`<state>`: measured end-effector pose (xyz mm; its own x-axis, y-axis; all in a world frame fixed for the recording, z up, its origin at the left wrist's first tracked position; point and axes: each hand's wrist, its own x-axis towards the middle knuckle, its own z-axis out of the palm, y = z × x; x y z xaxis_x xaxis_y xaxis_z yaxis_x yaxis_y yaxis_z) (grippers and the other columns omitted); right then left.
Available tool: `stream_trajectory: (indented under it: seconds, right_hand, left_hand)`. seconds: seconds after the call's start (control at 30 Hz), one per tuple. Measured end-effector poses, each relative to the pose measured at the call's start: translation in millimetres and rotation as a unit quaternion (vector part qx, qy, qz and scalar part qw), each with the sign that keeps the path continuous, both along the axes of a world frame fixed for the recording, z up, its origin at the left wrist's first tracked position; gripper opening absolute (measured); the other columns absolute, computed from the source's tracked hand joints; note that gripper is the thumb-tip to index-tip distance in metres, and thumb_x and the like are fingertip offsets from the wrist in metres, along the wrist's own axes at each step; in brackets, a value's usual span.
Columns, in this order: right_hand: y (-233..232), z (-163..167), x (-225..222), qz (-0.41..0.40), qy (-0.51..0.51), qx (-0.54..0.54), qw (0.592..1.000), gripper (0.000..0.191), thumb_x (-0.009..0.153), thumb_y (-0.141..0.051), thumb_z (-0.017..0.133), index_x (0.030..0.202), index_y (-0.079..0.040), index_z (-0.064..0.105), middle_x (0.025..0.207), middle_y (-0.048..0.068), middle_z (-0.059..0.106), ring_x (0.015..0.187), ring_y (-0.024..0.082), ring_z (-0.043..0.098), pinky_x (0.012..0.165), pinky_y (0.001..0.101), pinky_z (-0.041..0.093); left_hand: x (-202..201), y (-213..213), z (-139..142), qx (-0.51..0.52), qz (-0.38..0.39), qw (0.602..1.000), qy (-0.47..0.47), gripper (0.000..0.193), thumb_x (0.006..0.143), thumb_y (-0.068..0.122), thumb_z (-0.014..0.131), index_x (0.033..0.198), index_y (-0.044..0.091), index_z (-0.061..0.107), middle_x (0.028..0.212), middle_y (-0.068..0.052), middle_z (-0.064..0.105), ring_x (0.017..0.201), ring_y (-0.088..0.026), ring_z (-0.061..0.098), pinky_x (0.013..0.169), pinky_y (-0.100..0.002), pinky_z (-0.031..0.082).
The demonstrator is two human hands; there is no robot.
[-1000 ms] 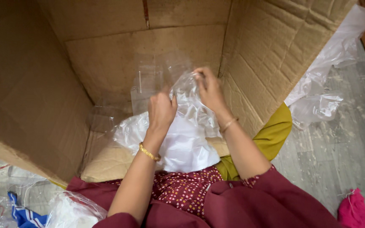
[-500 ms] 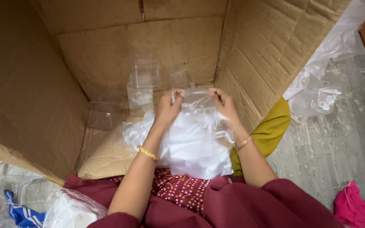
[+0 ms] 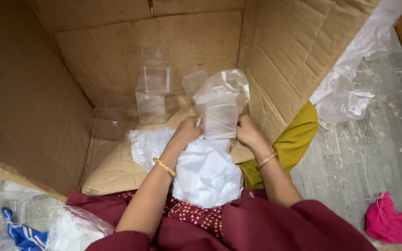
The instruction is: The person sits inside a large cardboard box and packs clear plastic containers into white plastic bags one at a time, opening each bag, placing containers inside, and setting filled bags aside. The clip starts and ends mid-task with the bagging still in progress.
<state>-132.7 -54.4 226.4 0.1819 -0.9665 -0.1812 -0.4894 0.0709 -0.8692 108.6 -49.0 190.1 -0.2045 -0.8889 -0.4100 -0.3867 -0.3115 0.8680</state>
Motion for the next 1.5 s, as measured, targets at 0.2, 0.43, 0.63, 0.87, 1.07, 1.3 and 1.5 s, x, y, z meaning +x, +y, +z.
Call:
stream_trajectory:
  seconds: [0.2,0.43,0.63,0.87,1.07,1.3,1.5]
  right_hand:
    - [-2.6,25.7,26.8,-0.129,-0.334,0.026,0.933,0.032,0.100,0.008,0.048,0.126,0.003,0.067,0.118,0.011,0.068,0.098,0.019,0.060,0.087,0.0317,0.051]
    - [17.3,131.9,45.9,0.115,-0.267,-0.199,0.936,0.062,0.092,-0.034,0.075,0.136,0.002,0.051,0.148,0.016,0.050,0.138,0.025,0.047,0.115,0.0380,0.038]
    - [54.5,163.6,7.5,-0.028,0.043,-0.406,0.912,0.086,0.075,-0.051,0.083,0.143,-0.008,0.052,0.143,0.013,0.051,0.131,0.028,0.053,0.115,0.0398,0.045]
    - [5.4,109.4,-161.2,-0.452,-0.369,-0.305,0.753,0.072,0.097,-0.061,0.070,0.147,-0.017,0.043,0.142,0.011,0.048,0.117,0.027,0.043,0.087,0.0356,0.040]
    - [-66.6,21.6,-271.6,-0.581,-0.539,0.005,0.610,0.058,0.087,-0.039,0.076,0.136,-0.022,0.050,0.131,0.004,0.049,0.105,0.035,0.051,0.077,0.0421,0.051]
    - [-53.6,61.8,-203.2,-0.445,-0.263,-0.343,0.784,0.038,0.097,-0.001,0.060,0.134,-0.008,0.055,0.136,0.005,0.051,0.106,0.019,0.053,0.088,0.0351,0.052]
    - [42.4,118.5,-15.4,-0.123,-0.062,-0.383,0.914,0.011,0.111,-0.011,0.064,0.119,-0.004,0.063,0.110,0.012,0.064,0.104,0.019,0.063,0.096,0.0320,0.054]
  left_hand:
    - [-22.6,-8.8,7.0,-0.093,0.041,0.969,0.224,0.035,0.087,0.013,0.065,0.120,0.003,0.069,0.104,-0.011,0.073,0.096,-0.023,0.069,0.084,-0.035,0.053]
    - [-40.1,-2.7,24.8,-0.078,0.018,0.936,0.342,0.035,0.091,0.017,0.067,0.124,0.004,0.068,0.101,-0.009,0.071,0.094,-0.019,0.066,0.084,-0.033,0.053]
    - [-40.9,-5.2,56.6,-0.060,-0.010,0.951,0.305,0.036,0.095,0.020,0.070,0.127,0.005,0.067,0.099,-0.007,0.069,0.093,-0.016,0.064,0.083,-0.031,0.052]
    - [-21.0,-5.6,86.2,-0.087,0.012,0.983,0.162,0.039,0.095,0.017,0.072,0.132,0.006,0.064,0.098,-0.004,0.067,0.093,-0.012,0.061,0.085,-0.027,0.051]
    - [-12.7,-5.5,84.8,-0.076,0.013,0.984,0.162,0.041,0.092,0.008,0.065,0.133,0.007,0.061,0.107,-0.001,0.074,0.101,-0.009,0.067,0.090,-0.024,0.052]
    - [-10.3,-6.5,74.4,0.014,0.051,0.961,0.272,0.026,0.097,0.005,0.064,0.122,0.000,0.070,0.104,-0.005,0.077,0.090,-0.009,0.067,0.081,-0.026,0.055]
    - [-4.9,-6.3,91.7,0.041,0.084,0.932,0.349,0.026,0.096,0.008,0.067,0.120,-0.003,0.071,0.106,-0.010,0.077,0.090,-0.012,0.070,0.080,-0.028,0.058]
